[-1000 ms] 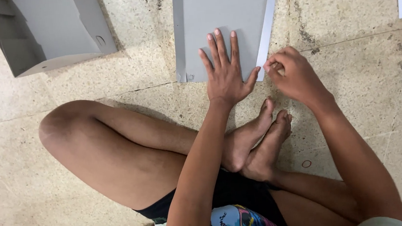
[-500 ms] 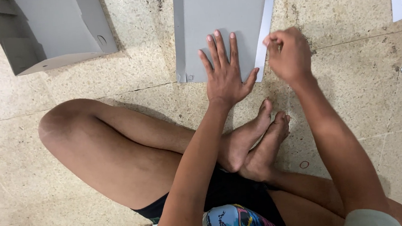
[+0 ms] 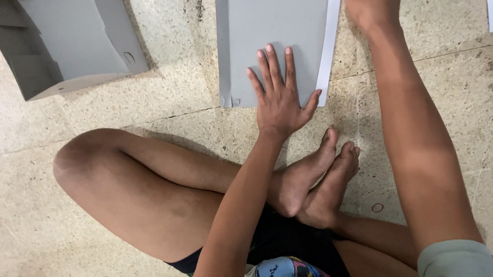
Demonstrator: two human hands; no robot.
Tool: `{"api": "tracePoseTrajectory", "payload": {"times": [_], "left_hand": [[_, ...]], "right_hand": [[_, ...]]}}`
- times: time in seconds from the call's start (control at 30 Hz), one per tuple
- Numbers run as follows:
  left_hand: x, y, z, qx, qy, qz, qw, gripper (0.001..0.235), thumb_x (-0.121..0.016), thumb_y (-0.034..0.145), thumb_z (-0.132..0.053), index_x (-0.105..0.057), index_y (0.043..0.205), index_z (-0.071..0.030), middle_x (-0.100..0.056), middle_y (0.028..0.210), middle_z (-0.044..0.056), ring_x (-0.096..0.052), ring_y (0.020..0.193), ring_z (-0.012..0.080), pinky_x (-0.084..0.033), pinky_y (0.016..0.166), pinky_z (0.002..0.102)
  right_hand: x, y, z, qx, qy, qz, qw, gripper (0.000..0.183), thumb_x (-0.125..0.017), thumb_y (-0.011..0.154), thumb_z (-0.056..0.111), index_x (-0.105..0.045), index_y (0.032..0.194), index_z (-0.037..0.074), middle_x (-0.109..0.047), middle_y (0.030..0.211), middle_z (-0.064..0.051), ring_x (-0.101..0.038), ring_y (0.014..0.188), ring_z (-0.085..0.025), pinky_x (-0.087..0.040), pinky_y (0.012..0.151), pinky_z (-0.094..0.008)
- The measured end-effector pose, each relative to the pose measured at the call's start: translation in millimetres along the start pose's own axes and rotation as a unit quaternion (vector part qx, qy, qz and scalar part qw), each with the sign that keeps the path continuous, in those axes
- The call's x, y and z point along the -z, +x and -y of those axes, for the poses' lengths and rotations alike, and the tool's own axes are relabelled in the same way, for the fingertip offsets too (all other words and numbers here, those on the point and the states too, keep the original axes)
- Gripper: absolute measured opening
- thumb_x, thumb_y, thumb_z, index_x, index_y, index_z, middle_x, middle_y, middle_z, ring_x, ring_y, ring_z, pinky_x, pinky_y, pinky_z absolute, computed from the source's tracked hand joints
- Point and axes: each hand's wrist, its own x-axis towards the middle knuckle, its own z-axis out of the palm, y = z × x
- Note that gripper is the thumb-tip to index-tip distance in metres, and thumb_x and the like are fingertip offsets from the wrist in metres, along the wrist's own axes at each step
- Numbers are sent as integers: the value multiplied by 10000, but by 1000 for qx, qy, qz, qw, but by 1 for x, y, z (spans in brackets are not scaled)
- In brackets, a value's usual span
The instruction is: The person sits on the floor and folds a flat sheet of white paper into a small box by hand. They fold the edges, tuck the flaps, and secure the sides to form a rectangular container, then place the finished box next to another completed one.
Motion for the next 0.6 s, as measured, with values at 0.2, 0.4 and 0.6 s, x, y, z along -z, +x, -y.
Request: {"api": "tracePoseTrajectory", "payload": {"times": [0.2, 0.4, 0.6], "left_hand": [[1, 2, 1, 2, 1, 0, 1000, 1020, -256, 1061, -841, 60, 1629, -56, 61, 1671, 291, 45, 1556, 450, -60, 1247, 644], [0, -3, 2, -3, 10, -31, 999, 1043, -242, 1013, -864, -3, 1629, -57, -1, 1668, 282, 8, 1544, 448, -64, 1234, 629], [-52, 0, -2, -30, -190, -228, 955, 984, -330, 924, -706, -28, 1648, -113, 6, 1719, 241, -24, 1628, 444, -114, 1317, 668]], "right_hand": [[4, 8, -17, 60, -10, 12, 998, 293, -682, 1074, -56, -531, 878, 102, -575, 874, -42, -610, 826, -142, -472, 686, -304], [-1, -115, 29, 136, -73, -36, 987, 336, -499, 1105, 38, -440, 1431, -13, -455, 1444, -284, -427, 1353, -468, -520, 1052, -576], [-24, -144, 16, 219, -186, -76, 955, 552, -505, 965, -57, -528, 1508, 38, -430, 1577, -125, -439, 1404, -350, -413, 1065, -524]]}}
